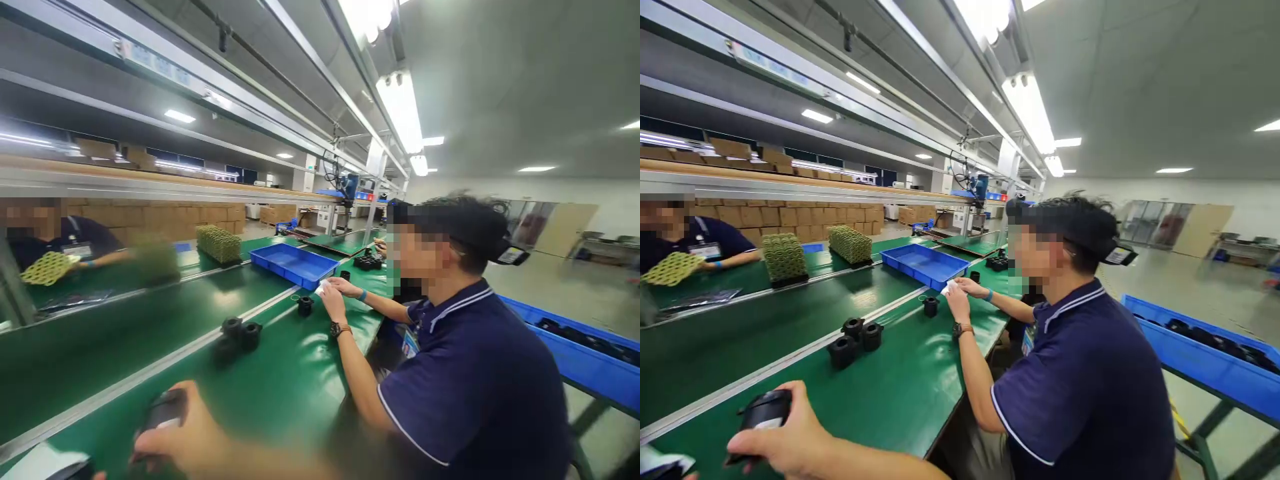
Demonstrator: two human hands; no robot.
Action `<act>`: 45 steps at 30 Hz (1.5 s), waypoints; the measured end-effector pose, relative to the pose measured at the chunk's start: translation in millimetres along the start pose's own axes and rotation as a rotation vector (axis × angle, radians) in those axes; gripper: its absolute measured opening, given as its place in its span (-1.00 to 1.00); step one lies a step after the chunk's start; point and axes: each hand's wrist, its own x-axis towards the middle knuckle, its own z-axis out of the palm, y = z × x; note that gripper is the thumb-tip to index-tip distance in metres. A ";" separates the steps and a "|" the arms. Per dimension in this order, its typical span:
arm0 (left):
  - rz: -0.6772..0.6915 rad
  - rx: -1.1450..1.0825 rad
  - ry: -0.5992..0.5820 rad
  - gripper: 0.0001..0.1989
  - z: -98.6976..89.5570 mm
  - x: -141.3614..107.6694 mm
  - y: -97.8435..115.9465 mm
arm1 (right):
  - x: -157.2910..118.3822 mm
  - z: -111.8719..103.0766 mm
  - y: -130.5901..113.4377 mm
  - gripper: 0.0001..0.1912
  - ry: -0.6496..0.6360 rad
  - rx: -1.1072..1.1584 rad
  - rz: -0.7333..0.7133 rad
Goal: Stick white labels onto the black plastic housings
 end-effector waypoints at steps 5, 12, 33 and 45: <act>0.068 -0.093 0.273 -0.79 -73.5 -37.6 26.9 | -11.3 -1.7 -12.3 -0.16 -0.154 0.153 0.039; 0.028 -0.290 0.293 -0.70 -87.7 -59.7 43.9 | -14.8 -9.1 -22.7 -0.36 -0.380 0.232 0.064; 0.224 -0.251 0.026 -0.51 -83.7 -70.5 49.5 | -28.1 -1.8 -36.6 -0.28 -0.269 -0.097 0.084; 0.279 -0.121 0.134 -0.42 -91.5 -67.8 46.5 | -9.4 -10.7 -8.1 -0.26 -0.183 -0.085 0.181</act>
